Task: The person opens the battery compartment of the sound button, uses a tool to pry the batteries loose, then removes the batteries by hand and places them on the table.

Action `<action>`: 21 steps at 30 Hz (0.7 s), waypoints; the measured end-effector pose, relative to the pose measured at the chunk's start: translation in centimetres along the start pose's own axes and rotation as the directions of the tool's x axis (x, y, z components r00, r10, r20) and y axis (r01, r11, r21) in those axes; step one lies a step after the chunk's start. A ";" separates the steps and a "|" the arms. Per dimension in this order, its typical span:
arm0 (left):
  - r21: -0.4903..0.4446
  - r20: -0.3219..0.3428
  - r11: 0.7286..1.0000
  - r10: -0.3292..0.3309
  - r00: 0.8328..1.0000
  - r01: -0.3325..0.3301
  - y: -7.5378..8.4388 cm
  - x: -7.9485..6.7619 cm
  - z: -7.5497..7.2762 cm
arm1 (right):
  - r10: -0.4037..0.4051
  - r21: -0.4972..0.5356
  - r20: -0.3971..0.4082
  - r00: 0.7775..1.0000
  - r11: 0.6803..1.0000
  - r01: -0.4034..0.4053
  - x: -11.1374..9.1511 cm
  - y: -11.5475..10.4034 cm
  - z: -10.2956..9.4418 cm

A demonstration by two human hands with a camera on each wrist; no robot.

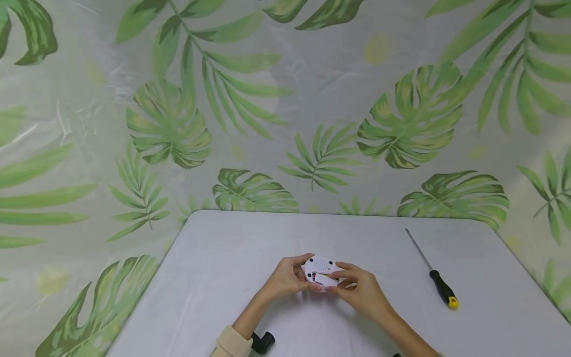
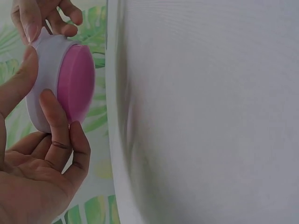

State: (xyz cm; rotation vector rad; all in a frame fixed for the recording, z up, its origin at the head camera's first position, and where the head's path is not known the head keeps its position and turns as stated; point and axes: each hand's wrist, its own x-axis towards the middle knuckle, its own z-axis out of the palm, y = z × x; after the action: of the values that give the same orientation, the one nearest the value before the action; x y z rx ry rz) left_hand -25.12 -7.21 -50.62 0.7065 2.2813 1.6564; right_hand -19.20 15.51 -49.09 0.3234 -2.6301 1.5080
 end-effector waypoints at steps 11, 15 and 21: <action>0.069 -0.006 0.997 -0.039 0.999 0.039 -0.9 -0.1 0.1 | 0.005 -0.209 -0.145 0.989 0.977 -0.035 1.7 0.6 -3.2; 0.079 -0.007 0.995 -0.055 0.998 0.056 -1.1 -0.2 0.0 | -0.037 -0.289 -0.208 0.977 0.957 -0.025 2.6 1.6 -5.0; 0.095 0.007 0.994 -0.056 0.998 0.055 -1.0 -0.2 -0.2 | -0.050 -0.346 -0.227 0.973 0.938 -0.032 4.4 3.4 -7.5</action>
State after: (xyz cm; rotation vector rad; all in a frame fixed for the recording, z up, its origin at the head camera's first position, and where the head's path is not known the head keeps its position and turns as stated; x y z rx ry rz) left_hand -25.33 -7.76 -51.54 0.6636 2.3639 1.5264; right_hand -24.42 23.05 -47.34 0.1179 -2.6281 0.9758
